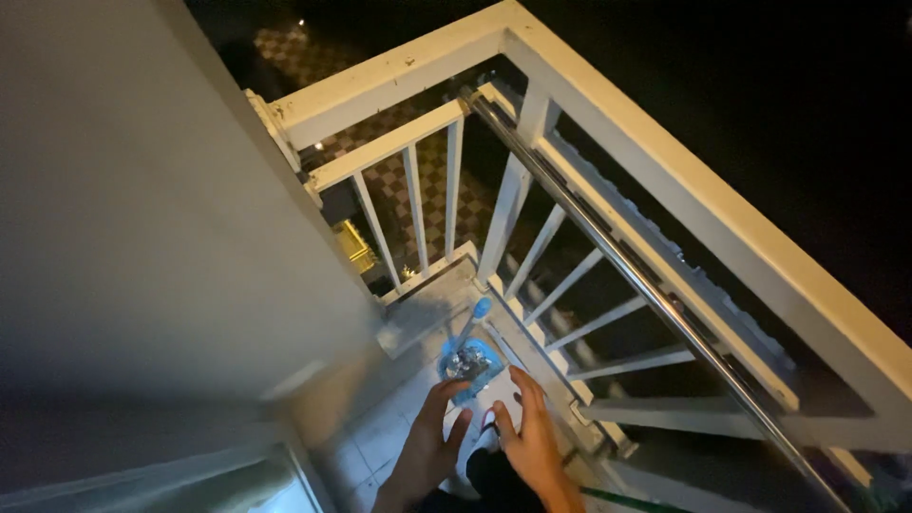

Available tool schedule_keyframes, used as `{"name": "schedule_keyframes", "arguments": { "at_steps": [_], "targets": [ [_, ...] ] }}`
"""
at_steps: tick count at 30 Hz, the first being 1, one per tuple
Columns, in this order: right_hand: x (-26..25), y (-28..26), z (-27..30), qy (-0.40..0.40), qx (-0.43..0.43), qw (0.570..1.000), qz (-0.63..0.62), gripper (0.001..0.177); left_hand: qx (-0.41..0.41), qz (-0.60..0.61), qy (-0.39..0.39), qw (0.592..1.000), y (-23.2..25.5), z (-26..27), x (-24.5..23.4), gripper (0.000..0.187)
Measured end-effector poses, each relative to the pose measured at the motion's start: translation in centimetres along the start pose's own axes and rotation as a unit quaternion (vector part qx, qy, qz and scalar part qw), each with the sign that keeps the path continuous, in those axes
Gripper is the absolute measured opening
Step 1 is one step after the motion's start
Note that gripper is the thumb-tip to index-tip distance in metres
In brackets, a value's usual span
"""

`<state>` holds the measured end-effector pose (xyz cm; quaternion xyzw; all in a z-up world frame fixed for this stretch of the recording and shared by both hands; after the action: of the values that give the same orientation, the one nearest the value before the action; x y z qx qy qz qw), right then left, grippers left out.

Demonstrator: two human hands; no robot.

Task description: Repairing or assembling a cleaning tool by attaching a plastic bottle to a handle on a balcony and then indoors.

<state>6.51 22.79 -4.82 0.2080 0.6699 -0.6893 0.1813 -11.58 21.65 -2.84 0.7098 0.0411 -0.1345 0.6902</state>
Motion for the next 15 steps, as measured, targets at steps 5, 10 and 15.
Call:
{"name": "schedule_keyframes", "arguments": {
  "at_steps": [5,10,15],
  "targets": [
    [0.2,0.2,-3.7,-0.041,0.004,0.999,0.035,0.059,-0.083,-0.001,0.002,0.997,-0.6,-2.8,0.3,0.04],
    [-0.3,0.9,-7.6,-0.059,-0.019,0.998,0.014,0.061,-0.056,-0.011,0.057,0.997,-2.1,-6.0,1.4,0.04],
    [1.9,6.1,-11.8,-0.137,-0.045,0.986,0.079,0.081,-0.148,0.071,0.013,0.986,-2.1,-9.2,2.5,0.041]
  ]
}}
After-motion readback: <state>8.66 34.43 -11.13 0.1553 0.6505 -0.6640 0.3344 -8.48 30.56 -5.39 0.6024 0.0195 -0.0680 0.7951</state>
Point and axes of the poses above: each hand's wrist, its own z-axis away from the middle knuckle, its own x-axis out of the palm, y = z × x, the point moved 7 cm from there along -z, towards the middle knuckle, and after that the axes turned 1 degree about y, right-handed, at the moved point
